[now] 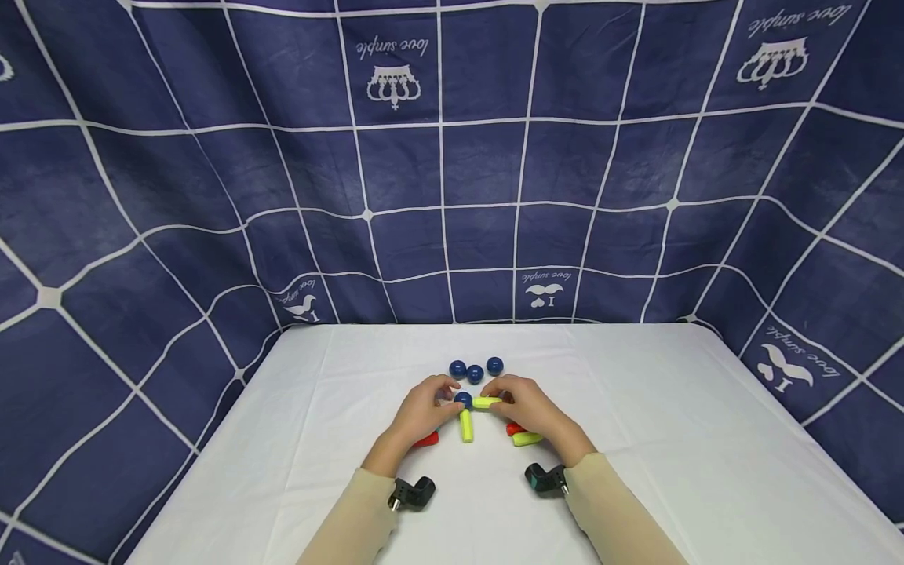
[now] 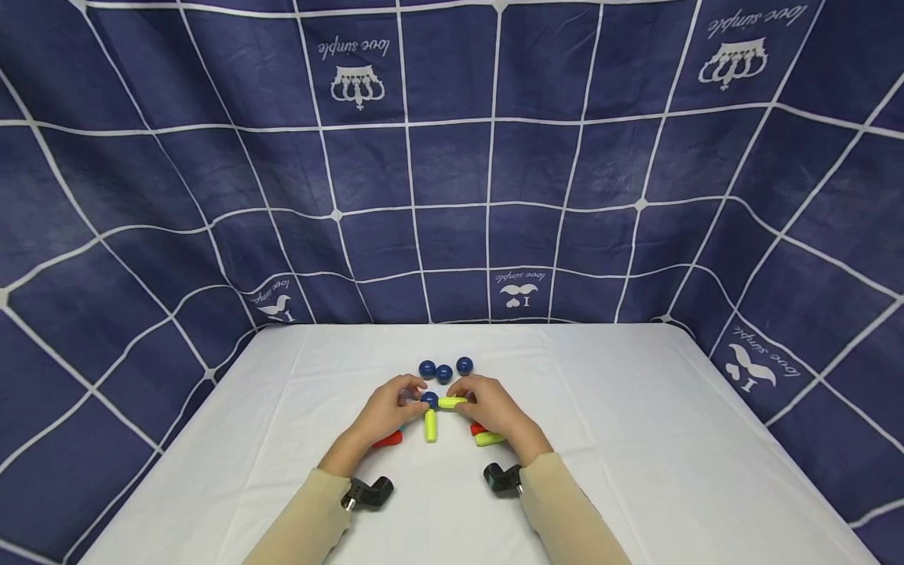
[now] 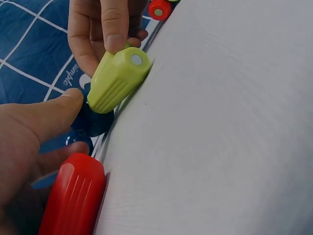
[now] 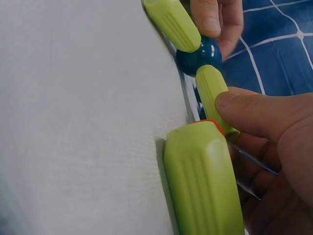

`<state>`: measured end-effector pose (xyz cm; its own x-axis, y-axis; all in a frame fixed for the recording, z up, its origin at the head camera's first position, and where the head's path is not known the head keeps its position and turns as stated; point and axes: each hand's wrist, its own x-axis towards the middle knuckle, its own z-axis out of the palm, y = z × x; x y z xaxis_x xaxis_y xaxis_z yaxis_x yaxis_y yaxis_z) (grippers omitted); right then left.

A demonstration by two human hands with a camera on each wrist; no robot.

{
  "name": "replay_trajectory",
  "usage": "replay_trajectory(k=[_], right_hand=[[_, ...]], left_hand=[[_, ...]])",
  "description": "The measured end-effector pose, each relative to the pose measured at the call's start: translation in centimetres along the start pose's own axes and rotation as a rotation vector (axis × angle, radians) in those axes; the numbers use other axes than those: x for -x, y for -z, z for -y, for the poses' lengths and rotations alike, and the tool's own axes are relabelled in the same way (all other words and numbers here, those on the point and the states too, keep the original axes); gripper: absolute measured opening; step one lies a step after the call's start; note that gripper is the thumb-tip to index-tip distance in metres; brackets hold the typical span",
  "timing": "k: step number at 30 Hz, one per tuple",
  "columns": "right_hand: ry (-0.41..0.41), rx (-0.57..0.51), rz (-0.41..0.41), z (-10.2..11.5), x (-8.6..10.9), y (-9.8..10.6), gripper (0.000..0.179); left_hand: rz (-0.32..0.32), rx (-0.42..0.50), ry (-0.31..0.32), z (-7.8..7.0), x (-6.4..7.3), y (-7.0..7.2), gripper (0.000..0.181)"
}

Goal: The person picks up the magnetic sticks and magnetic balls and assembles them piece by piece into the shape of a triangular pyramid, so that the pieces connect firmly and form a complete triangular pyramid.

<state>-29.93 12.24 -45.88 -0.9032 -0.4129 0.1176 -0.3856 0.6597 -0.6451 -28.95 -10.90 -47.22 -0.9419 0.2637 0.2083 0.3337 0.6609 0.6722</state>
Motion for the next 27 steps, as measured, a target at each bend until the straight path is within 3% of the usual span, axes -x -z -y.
replay_trajectory(k=[5,20,27], right_hand=[[0.014,0.006,0.002,0.1,0.1,-0.1,0.021],[-0.012,-0.028,0.002,-0.1,0.0,0.0,0.017],[-0.055,-0.078,-0.097,-1.1,-0.2,0.9,0.016]], left_hand=[[0.037,-0.013,-0.057,0.4,-0.1,0.0,0.034],[0.078,0.08,0.013,1.3,0.1,0.1,0.028],[0.075,0.101,0.02,1.4,0.1,0.0,0.028]])
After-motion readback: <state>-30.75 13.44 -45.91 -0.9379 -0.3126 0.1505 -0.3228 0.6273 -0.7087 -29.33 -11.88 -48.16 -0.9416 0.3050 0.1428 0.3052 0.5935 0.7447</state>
